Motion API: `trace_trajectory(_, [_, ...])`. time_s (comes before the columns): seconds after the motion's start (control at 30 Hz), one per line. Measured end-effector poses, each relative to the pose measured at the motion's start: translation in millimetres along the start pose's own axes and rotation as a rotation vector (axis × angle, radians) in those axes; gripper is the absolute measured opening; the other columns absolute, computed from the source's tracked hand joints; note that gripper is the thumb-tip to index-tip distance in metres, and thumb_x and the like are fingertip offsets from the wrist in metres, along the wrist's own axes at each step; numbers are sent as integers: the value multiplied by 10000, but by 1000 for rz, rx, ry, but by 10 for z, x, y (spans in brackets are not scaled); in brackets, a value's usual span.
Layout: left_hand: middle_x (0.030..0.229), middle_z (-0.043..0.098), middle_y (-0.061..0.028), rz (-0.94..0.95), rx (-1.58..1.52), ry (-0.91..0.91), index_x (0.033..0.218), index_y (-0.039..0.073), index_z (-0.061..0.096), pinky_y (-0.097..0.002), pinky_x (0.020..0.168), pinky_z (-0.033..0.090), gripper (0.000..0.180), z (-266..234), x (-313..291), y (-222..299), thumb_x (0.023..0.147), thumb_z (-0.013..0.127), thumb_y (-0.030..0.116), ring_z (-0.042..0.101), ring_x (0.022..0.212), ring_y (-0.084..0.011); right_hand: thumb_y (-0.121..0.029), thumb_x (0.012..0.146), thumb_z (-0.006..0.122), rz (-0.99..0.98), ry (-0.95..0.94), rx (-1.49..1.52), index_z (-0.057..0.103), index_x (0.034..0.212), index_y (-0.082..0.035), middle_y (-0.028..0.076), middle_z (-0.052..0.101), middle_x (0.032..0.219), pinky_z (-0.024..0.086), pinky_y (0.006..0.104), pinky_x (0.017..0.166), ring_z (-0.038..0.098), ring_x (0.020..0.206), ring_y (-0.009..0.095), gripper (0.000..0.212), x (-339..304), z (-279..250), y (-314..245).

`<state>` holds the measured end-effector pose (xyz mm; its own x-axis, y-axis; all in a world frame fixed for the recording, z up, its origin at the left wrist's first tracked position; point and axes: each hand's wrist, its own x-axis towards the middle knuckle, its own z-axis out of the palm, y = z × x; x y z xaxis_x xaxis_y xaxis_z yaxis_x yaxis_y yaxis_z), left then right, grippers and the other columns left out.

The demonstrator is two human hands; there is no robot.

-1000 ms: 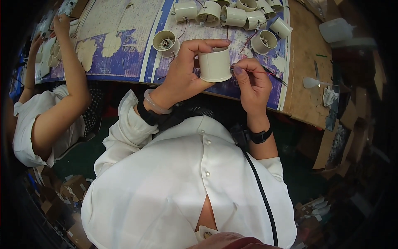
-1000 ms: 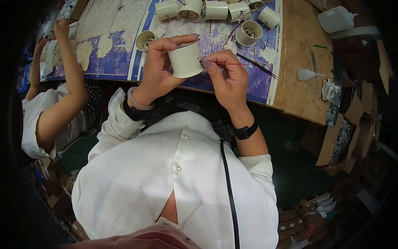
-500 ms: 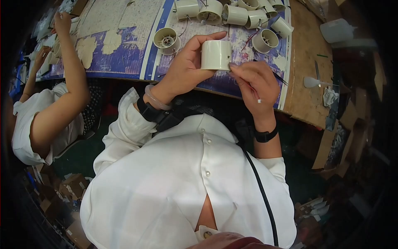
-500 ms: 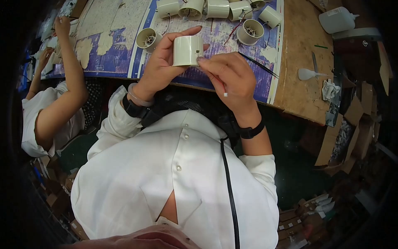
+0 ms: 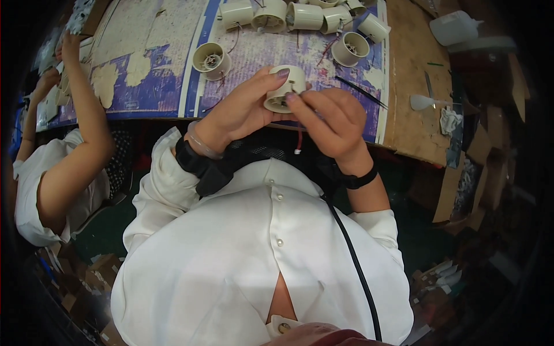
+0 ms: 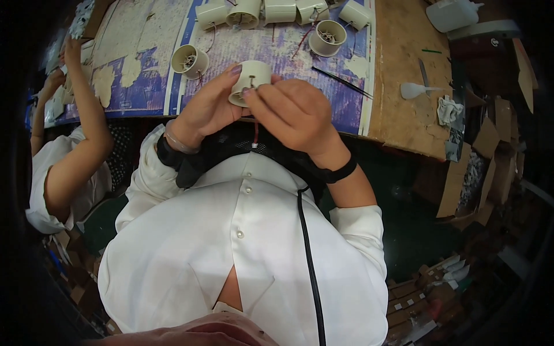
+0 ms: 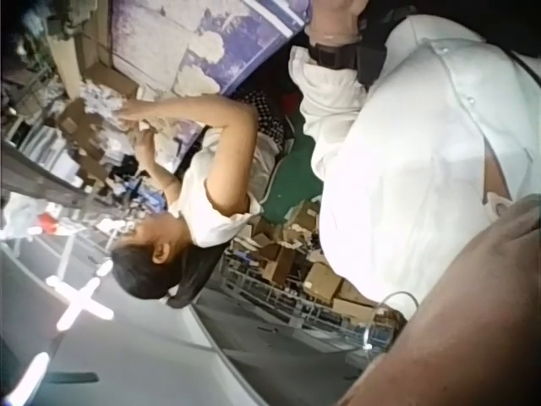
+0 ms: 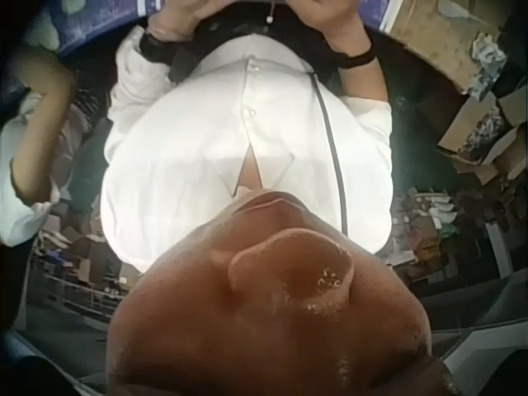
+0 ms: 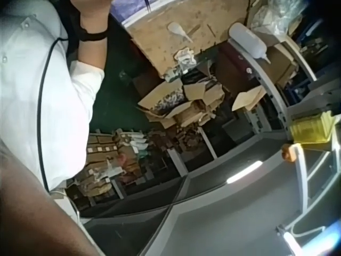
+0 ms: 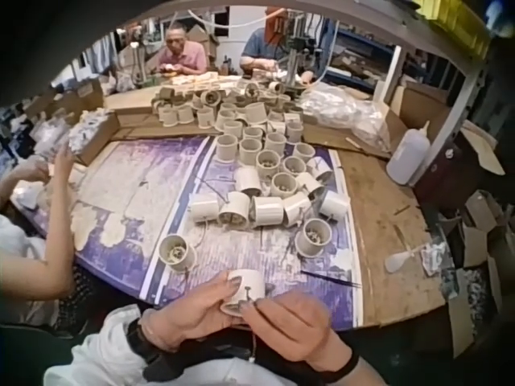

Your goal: The person assembles a fan component by inserting a motor into a plastic housing, threading wires through a side opening, and applying adhesive from a squeeze bottle. They use tweezers to adjust the internal parts before setting the unit down and reaching for more housings.

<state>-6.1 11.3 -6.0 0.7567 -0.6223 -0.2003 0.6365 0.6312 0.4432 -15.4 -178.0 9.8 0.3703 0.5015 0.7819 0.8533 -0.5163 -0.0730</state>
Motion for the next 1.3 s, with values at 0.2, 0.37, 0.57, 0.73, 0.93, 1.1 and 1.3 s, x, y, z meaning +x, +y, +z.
trace_trajectory(0.2, [1154,541,-118,77,298,147,1238,44,355,-377,866,521,460,-68,57,-27,872,630,86,604,1013,-215,-18,752,721,220,-47,306,670,1005,-28,111,660,975,515,322,654,621,762,233,259,-29,-106,81])
trace_trajectory(0.37, [1153,539,-150,359,1217,274,1191,34,373,-361,847,505,486,-69,-2,-35,823,684,98,596,1016,-244,-4,820,661,642,-276,-89,650,1040,-43,104,651,985,512,342,697,638,803,265,224,-418,-499,482])
trace_trajectory(0.57, [1195,526,-167,793,1498,63,1213,34,364,-390,894,465,590,-262,207,-275,738,713,58,549,1067,-323,20,871,585,600,-434,-241,649,1056,-38,103,638,993,492,309,733,623,848,235,205,-550,-455,588])
trace_trajectory(0.73, [1236,526,-133,832,1706,31,1240,45,386,-412,966,410,658,-237,188,-230,676,725,24,511,1103,-360,9,910,573,696,-86,166,647,1059,-13,66,633,975,475,264,743,601,846,169,168,-337,-402,440])
trace_trajectory(0.93, [1244,543,-123,846,1779,13,1258,57,433,-412,981,390,648,-250,125,-170,680,723,11,514,1126,-348,22,918,581,760,-61,410,629,1063,7,51,634,953,465,233,770,590,842,125,153,-451,-112,320])
trace_trajectory(1.1, [1231,559,-134,780,1702,63,1270,63,464,-415,965,398,621,-254,129,-179,709,727,26,522,1126,-349,41,887,623,861,150,547,614,1017,10,76,653,955,488,239,770,617,849,131,134,-411,-80,231])
trace_trajectory(1.3, [1208,563,-141,756,1635,77,1272,60,469,-414,959,399,599,-275,103,-162,735,735,63,528,1111,-357,32,853,674,716,114,741,621,964,1,88,659,953,503,236,735,626,850,136,127,-285,22,129])
